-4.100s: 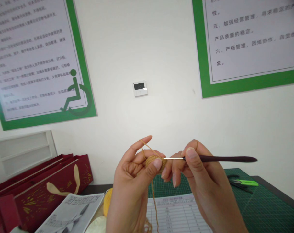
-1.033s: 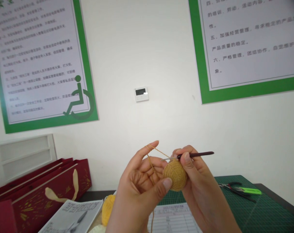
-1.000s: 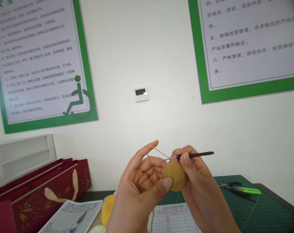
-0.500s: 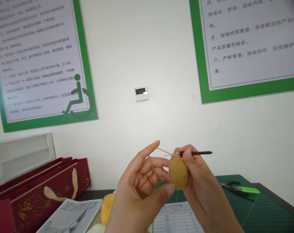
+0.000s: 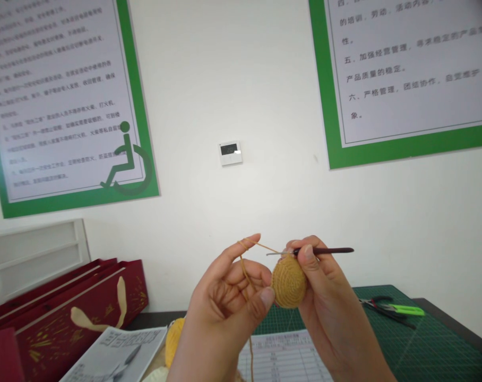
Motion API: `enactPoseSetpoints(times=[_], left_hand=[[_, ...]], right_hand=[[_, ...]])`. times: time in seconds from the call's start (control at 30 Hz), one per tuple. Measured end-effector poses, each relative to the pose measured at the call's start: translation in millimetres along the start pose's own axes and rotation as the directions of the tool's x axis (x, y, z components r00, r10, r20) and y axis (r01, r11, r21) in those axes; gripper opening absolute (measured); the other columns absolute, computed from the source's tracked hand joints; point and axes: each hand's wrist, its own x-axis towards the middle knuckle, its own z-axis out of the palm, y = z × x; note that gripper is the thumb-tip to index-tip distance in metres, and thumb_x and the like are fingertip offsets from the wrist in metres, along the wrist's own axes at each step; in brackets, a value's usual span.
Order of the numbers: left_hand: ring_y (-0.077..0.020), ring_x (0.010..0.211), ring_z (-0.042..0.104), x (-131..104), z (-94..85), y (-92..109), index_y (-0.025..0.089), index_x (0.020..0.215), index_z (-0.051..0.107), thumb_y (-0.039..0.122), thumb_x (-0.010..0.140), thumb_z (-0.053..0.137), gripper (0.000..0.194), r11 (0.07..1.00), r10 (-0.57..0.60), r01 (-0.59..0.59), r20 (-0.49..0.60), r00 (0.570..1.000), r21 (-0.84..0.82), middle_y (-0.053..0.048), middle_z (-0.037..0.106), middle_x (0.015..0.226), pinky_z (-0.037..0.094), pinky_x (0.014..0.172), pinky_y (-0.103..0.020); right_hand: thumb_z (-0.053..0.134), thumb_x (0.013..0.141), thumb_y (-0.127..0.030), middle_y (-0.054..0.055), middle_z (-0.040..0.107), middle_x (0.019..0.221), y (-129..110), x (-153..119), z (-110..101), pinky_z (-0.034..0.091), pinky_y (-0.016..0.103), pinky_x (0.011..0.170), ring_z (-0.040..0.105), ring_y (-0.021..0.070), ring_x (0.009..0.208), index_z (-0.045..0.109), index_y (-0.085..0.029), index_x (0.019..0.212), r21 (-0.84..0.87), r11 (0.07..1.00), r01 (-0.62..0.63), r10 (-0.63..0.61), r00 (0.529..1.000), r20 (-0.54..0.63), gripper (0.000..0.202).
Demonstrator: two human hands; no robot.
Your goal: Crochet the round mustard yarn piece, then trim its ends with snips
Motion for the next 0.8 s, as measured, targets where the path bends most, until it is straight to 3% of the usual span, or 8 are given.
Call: enactPoseSetpoints(times=[0.27,0.4,0.5,0.63,0.8], left_hand=[[-0.0142,0.076,0.062,0.6,-2.1,1.2,0.022,0.133,0.064,0.016,0.080,0.079,0.055,1.000,-0.018,0.019,0.036,0.999,-0.009,-0.003,0.069,0.082,0.046,0.071,-0.023],[-0.0160,0.081,0.065,0.5,-0.1,1.7,0.021,0.134,0.063,0.019,0.084,0.076,0.052,0.999,-0.013,0.014,0.028,1.000,-0.046,-0.004,0.069,0.086,0.049,0.076,-0.025],[-0.0148,0.078,0.064,1.5,1.3,0.3,0.022,0.135,0.061,0.016,0.078,0.081,0.061,0.997,-0.015,0.016,0.016,1.000,-0.071,-0.003,0.067,0.085,0.050,0.073,-0.024],[-0.0147,0.079,0.063,2.2,2.3,-1.2,0.023,0.135,0.062,0.013,0.073,0.084,0.066,0.996,0.000,-0.002,-0.031,1.000,-0.085,-0.002,0.066,0.083,0.052,0.074,-0.024],[-0.0140,0.078,0.065,0.5,6.4,0.7,0.023,0.127,0.067,0.012,0.074,0.083,0.057,0.996,0.037,-0.042,-0.073,0.997,-0.077,-0.003,0.072,0.086,0.053,0.072,-0.022]], right_hand=[[0.079,0.079,-0.048,-0.001,0.058,0.086,0.4,1.3,0.9,0.045,0.018,0.058,0.049,0.0098,0.069,0.063,-0.023,0.083,-0.012,0.999,0.039,-0.039,0.999,0.008,0.030],[0.076,0.084,-0.045,-0.002,0.058,0.083,3.1,0.8,-1.5,0.043,0.020,0.059,0.051,0.0105,0.069,0.066,-0.024,0.085,-0.146,0.969,0.199,-0.193,0.980,0.052,0.023],[0.072,0.088,-0.039,-0.001,0.059,0.086,4.3,-2.1,-3.0,0.044,0.022,0.063,0.053,0.0118,0.074,0.067,-0.026,0.090,-0.235,0.923,0.304,-0.283,0.952,0.119,0.014],[0.070,0.090,-0.035,-0.001,0.059,0.089,4.1,-5.3,-2.5,0.044,0.024,0.065,0.054,0.0130,0.076,0.068,-0.027,0.088,-0.235,0.906,0.351,-0.316,0.932,0.176,0.008],[0.068,0.092,-0.034,-0.001,0.059,0.086,4.9,-3.6,-2.8,0.043,0.023,0.064,0.053,0.0128,0.075,0.068,-0.027,0.087,-0.225,0.908,0.353,-0.308,0.927,0.214,0.009]])
